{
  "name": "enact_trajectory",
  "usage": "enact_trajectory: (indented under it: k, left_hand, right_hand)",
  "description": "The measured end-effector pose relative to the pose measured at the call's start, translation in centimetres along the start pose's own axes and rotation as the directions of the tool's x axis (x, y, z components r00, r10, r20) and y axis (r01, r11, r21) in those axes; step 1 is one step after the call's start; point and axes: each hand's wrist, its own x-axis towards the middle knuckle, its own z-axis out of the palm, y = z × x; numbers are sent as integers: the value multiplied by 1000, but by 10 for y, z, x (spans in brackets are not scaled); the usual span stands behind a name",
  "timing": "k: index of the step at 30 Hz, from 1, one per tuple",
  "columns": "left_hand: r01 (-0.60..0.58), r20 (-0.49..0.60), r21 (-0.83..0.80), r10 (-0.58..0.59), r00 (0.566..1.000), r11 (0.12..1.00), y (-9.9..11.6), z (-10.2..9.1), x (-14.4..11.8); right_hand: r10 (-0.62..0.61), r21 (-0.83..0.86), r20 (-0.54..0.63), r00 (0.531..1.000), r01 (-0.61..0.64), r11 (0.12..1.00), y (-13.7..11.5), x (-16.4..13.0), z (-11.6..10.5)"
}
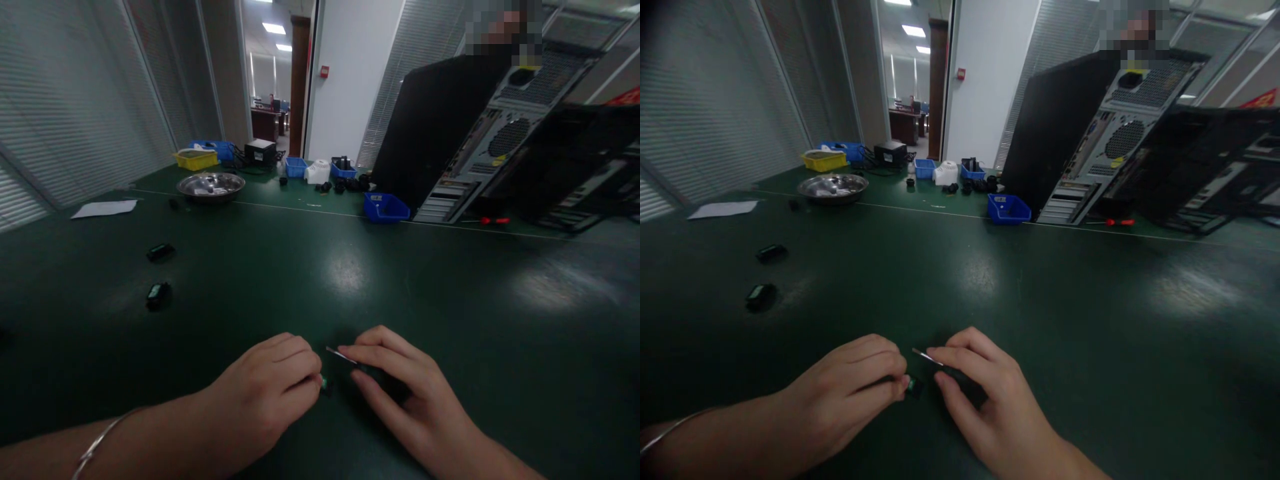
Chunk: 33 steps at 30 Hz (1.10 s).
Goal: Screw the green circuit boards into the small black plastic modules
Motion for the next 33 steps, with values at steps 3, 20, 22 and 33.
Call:
enact_trajectory:
  k: [3,20,22,33]
  left_hand:
    - [-3,60,14,2,998,1000,2,-1,2]
    - [144,248,-37,-131,960,989,-2,-13,10]
    - [196,225,-113,-167,960,974,-3,-9,5]
    - [376,335,6,-356,872,927,-42,-48,-7]
  right_hand:
    - [-7,3,0,1000,7,1000,1,-1,0]
    - [21,-9,-51,998,-22,1000,0,1,-2]
    - [27,-3,-50,998,-27,1000,1,1,-3]
    - [44,16,-49,998,-44,999,11,4,-6]
